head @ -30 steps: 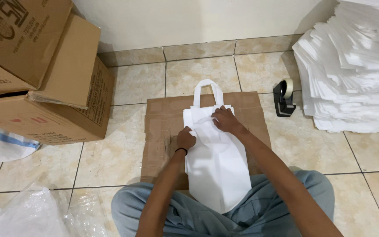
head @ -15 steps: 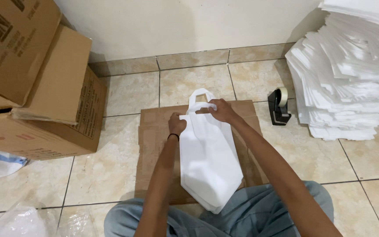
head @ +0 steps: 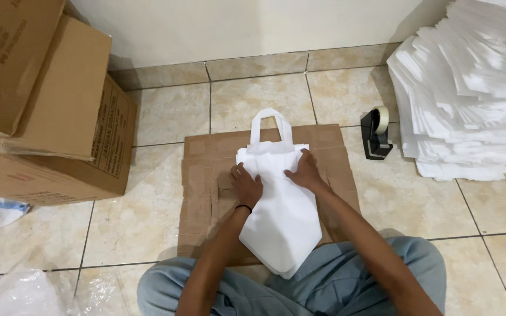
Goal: The person sits on the floor and repeatedly picks up white plastic bags from a large stack. They fold each bag neatly and place it into a growing pile on a piece of cardboard. The person continues this process, handling the bags one by one.
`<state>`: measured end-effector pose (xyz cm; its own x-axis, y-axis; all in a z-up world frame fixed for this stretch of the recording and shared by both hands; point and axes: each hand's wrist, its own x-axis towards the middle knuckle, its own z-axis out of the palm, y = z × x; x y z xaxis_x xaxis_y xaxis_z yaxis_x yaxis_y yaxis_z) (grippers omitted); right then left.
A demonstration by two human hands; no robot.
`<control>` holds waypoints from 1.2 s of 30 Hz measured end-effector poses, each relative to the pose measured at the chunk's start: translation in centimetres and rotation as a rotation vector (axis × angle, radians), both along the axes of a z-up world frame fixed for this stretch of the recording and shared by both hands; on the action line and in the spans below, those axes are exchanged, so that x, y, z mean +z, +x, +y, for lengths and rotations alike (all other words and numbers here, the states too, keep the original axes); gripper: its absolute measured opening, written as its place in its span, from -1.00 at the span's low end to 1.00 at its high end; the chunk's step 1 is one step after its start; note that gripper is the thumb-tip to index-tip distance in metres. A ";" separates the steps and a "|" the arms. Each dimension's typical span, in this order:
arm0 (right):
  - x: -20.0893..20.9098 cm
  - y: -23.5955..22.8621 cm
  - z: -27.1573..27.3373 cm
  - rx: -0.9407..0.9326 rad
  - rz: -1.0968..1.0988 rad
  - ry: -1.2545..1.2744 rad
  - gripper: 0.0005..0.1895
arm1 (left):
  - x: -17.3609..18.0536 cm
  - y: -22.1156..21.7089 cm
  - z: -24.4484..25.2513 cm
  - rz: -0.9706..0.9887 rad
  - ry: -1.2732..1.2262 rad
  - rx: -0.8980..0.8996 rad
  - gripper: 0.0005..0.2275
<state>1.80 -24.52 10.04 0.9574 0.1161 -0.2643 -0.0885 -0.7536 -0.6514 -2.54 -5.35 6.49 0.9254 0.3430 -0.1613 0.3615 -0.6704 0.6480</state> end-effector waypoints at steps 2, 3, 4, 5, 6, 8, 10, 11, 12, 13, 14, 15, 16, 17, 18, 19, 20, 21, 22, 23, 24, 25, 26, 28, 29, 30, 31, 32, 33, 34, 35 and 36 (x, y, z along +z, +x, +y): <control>-0.5 -0.9 0.3 -0.085 0.039 0.087 -0.10 | -1.7 0.4 -0.1 0.057 0.030 0.007 -0.43; 0.4 -1.5 1.1 -0.114 0.041 0.034 -0.09 | -3.0 1.0 0.3 0.088 0.018 0.018 -0.43; 1.3 -2.0 1.9 -0.144 0.044 -0.019 -0.07 | -4.2 1.5 0.6 0.119 0.005 0.030 -0.43; -1.5 -0.6 1.6 -0.147 0.035 -0.015 -0.07 | -3.9 1.4 0.6 0.110 0.008 0.027 -0.43; -4.2 1.0 1.3 -0.196 0.098 0.021 -0.07 | -3.6 1.4 0.6 0.121 0.008 0.026 -0.41; -6.9 3.1 1.2 -0.244 0.158 0.061 -0.08 | -4.3 1.5 1.0 0.128 0.011 0.025 -0.38; -6.9 4.1 1.7 -0.378 0.264 0.519 -0.41 | -6.3 2.1 1.5 0.133 0.038 -0.001 -0.41; -5.0 4.0 2.0 -0.379 0.268 0.520 -0.41 | -5.9 1.7 1.6 0.136 0.040 -0.002 -0.41; -3.0 3.9 2.3 -0.420 0.300 0.699 -0.42 | -5.6 1.4 1.8 0.098 0.038 -0.022 -0.42; -1.0 4.0 2.5 -0.458 0.328 0.876 -0.42 | -5.2 1.3 1.8 0.057 0.032 -0.040 -0.44; -1.6 5.0 2.4 -0.458 0.330 0.874 -0.42 | -4.2 0.7 1.6 0.059 0.031 -0.038 -0.44; -2.2 6.1 2.4 -0.455 0.246 0.877 -0.51 | -3.1 0.2 1.4 0.052 0.029 -0.038 -0.44; -2.8 7.2 2.3 -0.452 0.162 0.880 -0.56 | -1.9 -0.3 1.2 0.044 0.027 -0.038 -0.44; -2.9 7.4 2.1 -0.449 0.165 0.881 -0.56 | -2.3 -0.3 1.3 0.045 0.029 -0.035 -0.44; -3.0 7.7 1.9 -0.344 0.084 0.801 -0.53 | -2.6 -0.4 1.4 0.038 0.041 -0.060 -0.50; -3.1 8.1 1.9 -0.238 0.002 0.722 -0.49 | -2.9 -0.2 1.6 0.028 0.055 -0.085 -0.55; -4.6 9.3 1.4 -0.235 0.001 0.726 -0.49 | -2.9 -0.4 1.4 0.026 0.059 -0.083 -0.55; -6.1 10.5 0.9 -0.159 -0.014 0.611 -0.49 | -2.9 -0.6 1.3 0.030 0.084 -0.088 -0.58; -7.6 11.7 0.5 -0.083 -0.028 0.497 -0.49 | -2.9 -0.7 1.2 0.035 0.109 -0.093 -0.60; -9.4 12.6 0.4 -0.082 -0.030 0.499 -0.49 | -2.5 -0.7 1.3 0.034 0.111 -0.093 -0.60; -11.1 13.4 0.3 -0.064 -0.054 0.467 -0.50 | -2.2 -0.7 1.3 0.050 0.138 -0.103 -0.61; -12.9 14.1 0.0 -0.046 -0.078 0.432 -0.43 | -2.0 -0.8 1.3 0.067 0.163 -0.114 -0.61; -11.4 13.3 0.3 -0.046 -0.078 0.432 -0.43 | -2.4 -0.8 1.4 0.067 0.163 -0.114 -0.61; -8.3 11.7 0.7 -0.036 -0.071 0.518 -0.56 | -3.3 -0.6 1.5 0.017 0.199 -0.132 -0.59; -7.6 11.2 0.7 -0.036 -0.072 0.517 -0.56 | -3.8 -0.5 1.7 0.016 0.198 -0.133 -0.59; -6.9 10.8 0.7 -0.076 -0.063 0.587 -0.62 | -4.2 -0.4 1.9 -0.018 0.191 -0.138 -0.57; -6.1 10.3 0.5 -0.119 -0.055 0.655 -0.67 | -4.6 -0.2 1.9 -0.052 0.183 -0.146 -0.56; -5.8 10.3 0.1 -0.121 -0.057 0.653 -0.67 | -3.4 -0.2 1.6 -0.054 0.181 -0.149 -0.56; -5.4 10.1 -0.5 -0.162 -0.063 0.750 -0.74 | -2.2 -0.2 1.1 -0.035 0.181 -0.100 -0.57; -5.0 10.0 -1.1 -0.203 -0.070 0.846 -0.80 | -1.0 -0.3 0.6 -0.016 0.181 -0.051 -0.59; -3.6 9.3 -1.9 -0.214 -0.077 0.843 -0.80 | -0.6 0.0 0.0 -0.018 0.179 -0.063 -0.59; -2.2 8.6 -2.8 -0.187 -0.095 0.819 -0.80 | -0.2 0.3 -0.7 -0.278 0.215 -0.071 -0.68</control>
